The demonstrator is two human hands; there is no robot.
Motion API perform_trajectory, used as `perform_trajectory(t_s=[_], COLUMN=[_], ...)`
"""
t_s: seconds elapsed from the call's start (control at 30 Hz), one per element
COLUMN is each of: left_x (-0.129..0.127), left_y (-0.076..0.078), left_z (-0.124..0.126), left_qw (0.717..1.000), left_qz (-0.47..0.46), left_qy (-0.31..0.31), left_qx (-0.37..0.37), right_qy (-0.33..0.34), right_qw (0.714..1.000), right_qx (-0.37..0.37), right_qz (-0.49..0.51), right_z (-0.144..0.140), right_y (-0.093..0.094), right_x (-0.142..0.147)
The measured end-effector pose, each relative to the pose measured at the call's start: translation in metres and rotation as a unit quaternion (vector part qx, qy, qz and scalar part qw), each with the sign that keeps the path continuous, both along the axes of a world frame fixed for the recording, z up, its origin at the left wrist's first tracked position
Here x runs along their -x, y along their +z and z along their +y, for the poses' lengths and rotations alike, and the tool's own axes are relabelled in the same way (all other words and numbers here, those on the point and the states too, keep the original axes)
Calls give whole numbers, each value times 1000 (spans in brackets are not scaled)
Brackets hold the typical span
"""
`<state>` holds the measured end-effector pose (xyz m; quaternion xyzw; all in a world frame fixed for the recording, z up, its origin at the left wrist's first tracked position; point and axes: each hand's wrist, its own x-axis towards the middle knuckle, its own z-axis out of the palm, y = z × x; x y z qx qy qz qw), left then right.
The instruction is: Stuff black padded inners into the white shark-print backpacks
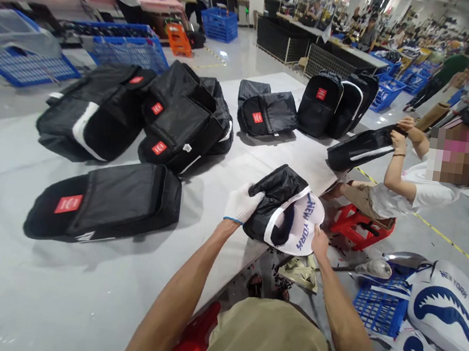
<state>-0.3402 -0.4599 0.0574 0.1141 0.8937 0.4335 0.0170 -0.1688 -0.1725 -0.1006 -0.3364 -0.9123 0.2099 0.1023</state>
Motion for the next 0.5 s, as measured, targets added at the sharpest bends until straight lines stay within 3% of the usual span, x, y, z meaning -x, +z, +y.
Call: perform_trajectory(t_s=[0.1, 0.17, 0.3, 0.4, 0.5], left_x=[1, 1, -4, -12, -15], left_y=[0, 1, 6, 8, 6], left_z=[-1, 5, 23, 37, 40], left_qw=[1000, 999, 999, 999, 997], left_qz=[5, 10, 3, -7, -8], left_qy=[-25, -34, -28, -48, -73], left_qx=[9, 14, 23, 20, 17], right_qy=[-49, -79, -117, -81, -64], right_qw=[998, 995, 983, 969, 974], right_qx=[31, 48, 79, 95, 98], right_qz=[15, 36, 118, 214, 192], right_z=[-9, -4, 8, 2, -11], right_y=[-21, -19, 20, 51, 49], right_x=[-31, -40, -33, -15, -14])
